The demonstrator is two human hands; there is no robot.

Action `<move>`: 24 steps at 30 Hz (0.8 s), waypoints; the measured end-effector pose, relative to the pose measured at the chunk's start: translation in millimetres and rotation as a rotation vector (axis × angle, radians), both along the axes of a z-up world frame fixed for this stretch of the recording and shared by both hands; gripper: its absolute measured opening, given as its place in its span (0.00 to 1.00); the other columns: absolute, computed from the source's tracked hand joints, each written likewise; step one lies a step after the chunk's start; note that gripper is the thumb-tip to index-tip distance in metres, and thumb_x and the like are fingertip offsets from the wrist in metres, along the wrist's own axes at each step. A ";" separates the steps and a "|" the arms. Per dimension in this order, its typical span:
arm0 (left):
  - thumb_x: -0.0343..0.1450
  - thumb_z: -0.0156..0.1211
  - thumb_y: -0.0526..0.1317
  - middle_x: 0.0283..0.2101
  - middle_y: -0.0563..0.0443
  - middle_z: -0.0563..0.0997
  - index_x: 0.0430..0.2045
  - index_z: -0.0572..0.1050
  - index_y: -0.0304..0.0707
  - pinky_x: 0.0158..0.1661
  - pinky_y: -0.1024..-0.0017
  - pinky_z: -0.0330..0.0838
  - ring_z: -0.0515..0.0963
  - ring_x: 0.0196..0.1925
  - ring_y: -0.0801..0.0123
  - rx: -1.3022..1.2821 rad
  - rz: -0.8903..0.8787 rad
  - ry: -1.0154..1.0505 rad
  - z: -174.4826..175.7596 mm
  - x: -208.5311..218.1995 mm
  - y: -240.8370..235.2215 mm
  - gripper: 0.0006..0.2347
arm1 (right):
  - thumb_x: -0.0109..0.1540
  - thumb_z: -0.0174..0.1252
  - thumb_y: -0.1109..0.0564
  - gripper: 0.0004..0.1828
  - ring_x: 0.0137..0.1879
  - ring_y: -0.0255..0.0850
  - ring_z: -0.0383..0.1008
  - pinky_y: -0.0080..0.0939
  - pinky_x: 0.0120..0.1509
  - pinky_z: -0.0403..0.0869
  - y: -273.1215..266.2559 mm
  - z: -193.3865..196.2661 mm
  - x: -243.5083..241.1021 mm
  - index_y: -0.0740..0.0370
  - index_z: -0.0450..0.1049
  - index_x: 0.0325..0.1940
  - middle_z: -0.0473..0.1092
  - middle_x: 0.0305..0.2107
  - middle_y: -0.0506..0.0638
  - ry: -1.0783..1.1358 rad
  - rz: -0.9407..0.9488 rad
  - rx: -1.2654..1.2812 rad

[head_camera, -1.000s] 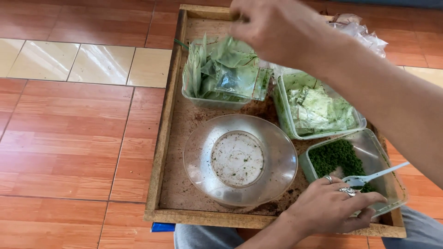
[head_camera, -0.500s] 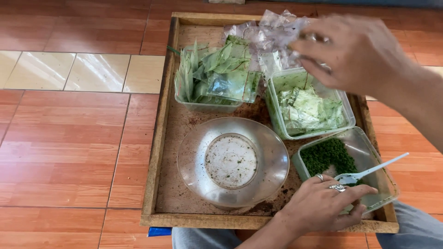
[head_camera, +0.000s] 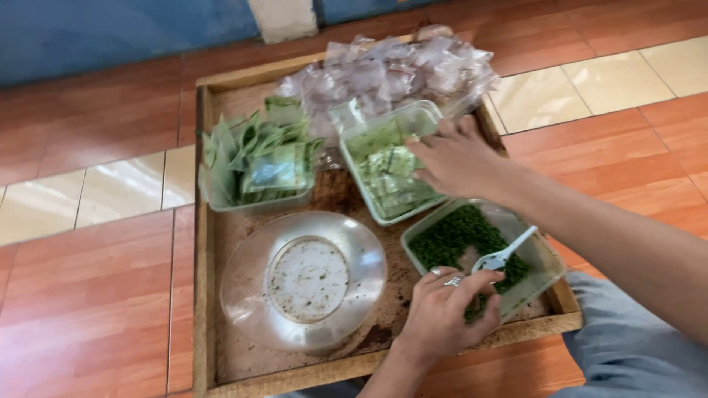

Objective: The person scoops a green granular substance from a plastic container into small transparent pouches using a spoon. After filling each pouch, they fold the top and place it into a separate container. The process is repeated for multiple pouches.

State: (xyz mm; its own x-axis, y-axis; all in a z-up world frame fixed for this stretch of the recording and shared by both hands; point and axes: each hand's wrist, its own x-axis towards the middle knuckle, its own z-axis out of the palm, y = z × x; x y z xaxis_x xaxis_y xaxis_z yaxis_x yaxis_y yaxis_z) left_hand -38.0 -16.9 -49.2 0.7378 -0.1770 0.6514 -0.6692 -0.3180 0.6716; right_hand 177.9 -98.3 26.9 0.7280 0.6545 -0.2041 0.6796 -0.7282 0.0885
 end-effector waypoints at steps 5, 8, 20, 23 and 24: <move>0.76 0.60 0.34 0.31 0.63 0.83 0.52 0.75 0.43 0.50 0.64 0.78 0.80 0.26 0.73 0.098 0.059 -0.033 -8.3 -0.2 -5.2 0.11 | 0.63 0.61 0.49 0.34 0.63 0.56 0.64 0.69 0.67 0.57 7.6 -15.4 15.1 0.56 0.58 0.72 0.75 0.45 0.57 -0.010 -0.065 0.095; 0.75 0.59 0.33 0.31 0.63 0.83 0.52 0.75 0.41 0.48 0.66 0.78 0.78 0.24 0.74 0.091 0.038 -0.021 -6.7 1.0 -5.2 0.11 | 0.58 0.69 0.49 0.40 0.62 0.54 0.64 0.66 0.67 0.56 5.6 -16.4 16.8 0.55 0.62 0.72 0.73 0.53 0.56 -0.019 -0.122 0.197; 0.75 0.56 0.33 0.29 0.65 0.82 0.48 0.74 0.41 0.42 0.70 0.76 0.75 0.21 0.79 0.097 0.056 -0.043 -4.2 3.9 -7.9 0.09 | 0.63 0.61 0.53 0.20 0.63 0.48 0.62 0.65 0.71 0.52 18.7 -18.0 15.3 0.56 0.75 0.59 0.75 0.49 0.45 -0.027 -0.135 0.311; 0.76 0.56 0.33 0.29 0.65 0.81 0.48 0.74 0.41 0.40 0.71 0.76 0.74 0.21 0.79 0.084 0.051 -0.046 -2.8 2.4 -8.1 0.08 | 0.62 0.63 0.57 0.20 0.60 0.47 0.61 0.66 0.74 0.49 25.3 -10.6 14.1 0.56 0.75 0.58 0.75 0.42 0.44 0.070 -0.199 0.340; 0.76 0.56 0.33 0.28 0.65 0.81 0.48 0.74 0.41 0.40 0.71 0.75 0.74 0.21 0.79 0.080 0.048 -0.044 -1.6 2.6 -7.7 0.08 | 0.61 0.66 0.55 0.22 0.57 0.46 0.61 0.64 0.75 0.47 28.1 -8.0 13.9 0.54 0.75 0.59 0.75 0.35 0.43 0.098 -0.229 0.366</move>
State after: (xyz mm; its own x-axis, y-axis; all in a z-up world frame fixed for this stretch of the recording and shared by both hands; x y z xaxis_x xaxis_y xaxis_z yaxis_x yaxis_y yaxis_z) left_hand -35.4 -24.6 -50.7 0.7175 -0.1945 0.6689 -0.6804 -0.4016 0.6130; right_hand 191.8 -70.2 18.9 0.8512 0.5210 -0.0642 0.4897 -0.8321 -0.2603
